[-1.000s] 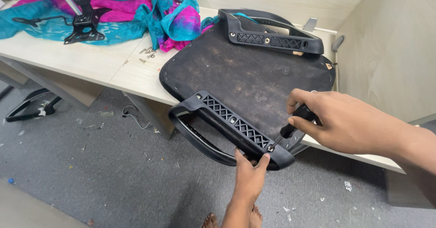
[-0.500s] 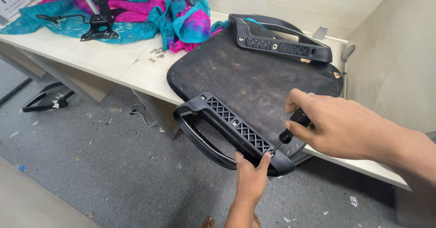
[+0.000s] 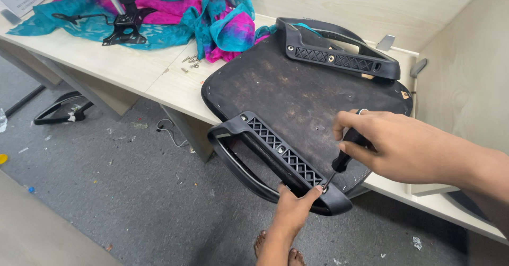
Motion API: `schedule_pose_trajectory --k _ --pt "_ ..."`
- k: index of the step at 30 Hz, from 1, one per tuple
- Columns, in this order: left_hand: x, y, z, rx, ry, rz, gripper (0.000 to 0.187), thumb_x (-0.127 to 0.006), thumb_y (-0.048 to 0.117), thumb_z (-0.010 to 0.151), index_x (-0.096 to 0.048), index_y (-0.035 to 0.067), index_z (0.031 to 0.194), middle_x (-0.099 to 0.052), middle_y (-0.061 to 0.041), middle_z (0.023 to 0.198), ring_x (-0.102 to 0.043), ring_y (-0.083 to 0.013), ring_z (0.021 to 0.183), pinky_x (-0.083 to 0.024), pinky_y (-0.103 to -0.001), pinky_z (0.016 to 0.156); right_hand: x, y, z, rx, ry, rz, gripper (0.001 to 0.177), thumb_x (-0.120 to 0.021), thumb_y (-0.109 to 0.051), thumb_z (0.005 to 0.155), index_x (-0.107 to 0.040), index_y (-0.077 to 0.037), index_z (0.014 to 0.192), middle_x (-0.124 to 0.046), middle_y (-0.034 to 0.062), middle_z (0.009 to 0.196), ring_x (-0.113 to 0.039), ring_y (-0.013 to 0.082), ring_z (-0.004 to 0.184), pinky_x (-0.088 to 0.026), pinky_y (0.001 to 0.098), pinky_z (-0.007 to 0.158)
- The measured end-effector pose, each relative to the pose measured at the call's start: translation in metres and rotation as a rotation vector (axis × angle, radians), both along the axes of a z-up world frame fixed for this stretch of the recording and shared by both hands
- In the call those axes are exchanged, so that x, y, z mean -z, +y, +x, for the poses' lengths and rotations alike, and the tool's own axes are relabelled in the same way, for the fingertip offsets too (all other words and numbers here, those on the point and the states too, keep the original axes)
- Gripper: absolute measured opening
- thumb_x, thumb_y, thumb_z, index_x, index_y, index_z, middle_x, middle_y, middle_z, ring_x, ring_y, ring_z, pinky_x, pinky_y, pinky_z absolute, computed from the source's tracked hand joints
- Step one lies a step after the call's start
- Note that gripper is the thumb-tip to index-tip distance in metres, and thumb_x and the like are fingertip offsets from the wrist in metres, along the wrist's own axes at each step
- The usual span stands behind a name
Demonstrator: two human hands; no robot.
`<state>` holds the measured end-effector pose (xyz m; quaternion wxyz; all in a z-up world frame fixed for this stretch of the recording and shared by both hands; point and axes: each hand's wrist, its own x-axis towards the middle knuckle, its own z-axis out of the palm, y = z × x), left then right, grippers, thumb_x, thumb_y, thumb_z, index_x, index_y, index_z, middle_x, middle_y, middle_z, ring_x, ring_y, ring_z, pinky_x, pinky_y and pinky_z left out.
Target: The person uses a screwdriver to tighten screws on the underside of a chair seat, securing two black plastic armrests. They then flip the seat over and place several screws on the surface.
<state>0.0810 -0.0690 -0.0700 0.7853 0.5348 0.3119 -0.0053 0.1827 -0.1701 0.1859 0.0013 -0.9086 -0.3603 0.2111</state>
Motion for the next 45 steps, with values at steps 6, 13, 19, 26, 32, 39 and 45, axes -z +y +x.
schedule_pose_trajectory --k 6,13,19,26,32,39,45 --pt "0.002 0.02 0.015 0.158 0.196 0.001 0.098 -0.084 0.039 0.082 -0.028 -0.012 0.145 -0.059 -0.029 0.139 -0.058 -0.0328 0.134 -0.038 -0.038 0.116 -0.007 0.01 0.003 0.143 0.042 -0.064 0.034 -0.065 -0.038 0.094 -0.056 -0.02 0.121 -0.07 0.0049 0.105 -0.07 0.0222 0.097 -0.056 0.0419 0.089" --pt "-0.002 0.033 0.021 0.34 0.259 -0.076 0.089 -0.083 0.042 0.071 -0.047 -0.007 0.136 -0.068 -0.022 0.13 -0.066 -0.0317 0.126 -0.054 -0.05 0.105 -0.006 0.004 0.014 0.211 0.117 -0.243 0.03 -0.053 -0.04 0.101 -0.06 -0.02 0.122 -0.071 0.0072 0.103 -0.069 0.0203 0.1 -0.055 0.0398 0.092" --pt "0.005 0.039 0.022 0.395 0.314 -0.092 0.072 -0.083 0.043 0.076 -0.064 -0.005 0.126 -0.075 -0.019 0.119 -0.069 -0.0272 0.117 -0.053 -0.043 0.102 0.004 -0.012 0.018 0.065 0.131 0.187 0.035 -0.066 -0.037 0.094 -0.06 -0.018 0.122 -0.072 0.0053 0.105 -0.07 0.023 0.097 -0.055 0.0435 0.08" --pt "0.001 0.032 0.025 0.294 0.25 -0.172 0.053 -0.083 0.036 0.075 -0.074 -0.003 0.111 -0.078 -0.018 0.109 -0.074 -0.0278 0.107 -0.057 -0.043 0.097 -0.009 -0.002 0.013 0.127 0.214 -0.004 0.03 -0.066 -0.037 0.092 -0.064 -0.021 0.117 -0.074 0.0048 0.096 -0.072 0.0214 0.094 -0.054 0.0412 0.084" --pt "-0.011 0.021 0.02 0.148 0.201 -0.251 0.052 -0.083 0.031 0.077 -0.067 0.003 0.118 -0.077 -0.014 0.115 -0.073 -0.025 0.112 -0.055 -0.05 0.102 -0.019 0.005 0.003 0.112 0.192 -0.043 0.028 -0.064 -0.035 0.094 -0.061 -0.02 0.118 -0.071 0.0072 0.094 -0.071 0.0209 0.094 -0.054 0.0413 0.083" --pt "-0.02 0.005 0.024 0.051 0.212 -0.327 0.051 -0.082 0.024 0.079 -0.067 0.0 0.122 -0.074 -0.011 0.115 -0.069 -0.0257 0.118 -0.05 -0.051 0.11 -0.016 -0.005 0.006 0.059 0.156 0.049 0.032 -0.062 -0.032 0.091 -0.061 -0.021 0.122 -0.073 0.0059 0.092 -0.074 0.022 0.089 -0.056 0.0422 0.08" --pt "-0.016 -0.014 0.038 0.023 0.196 -0.344 0.051 -0.081 0.021 0.079 -0.066 -0.002 0.122 -0.074 -0.013 0.117 -0.07 -0.0268 0.117 -0.054 -0.051 0.109 -0.023 -0.018 0.012 0.118 0.113 -0.061 0.031 -0.062 -0.041 0.096 -0.061 -0.02 0.118 -0.072 0.0062 0.092 -0.073 0.0221 0.093 -0.055 0.0418 0.084"
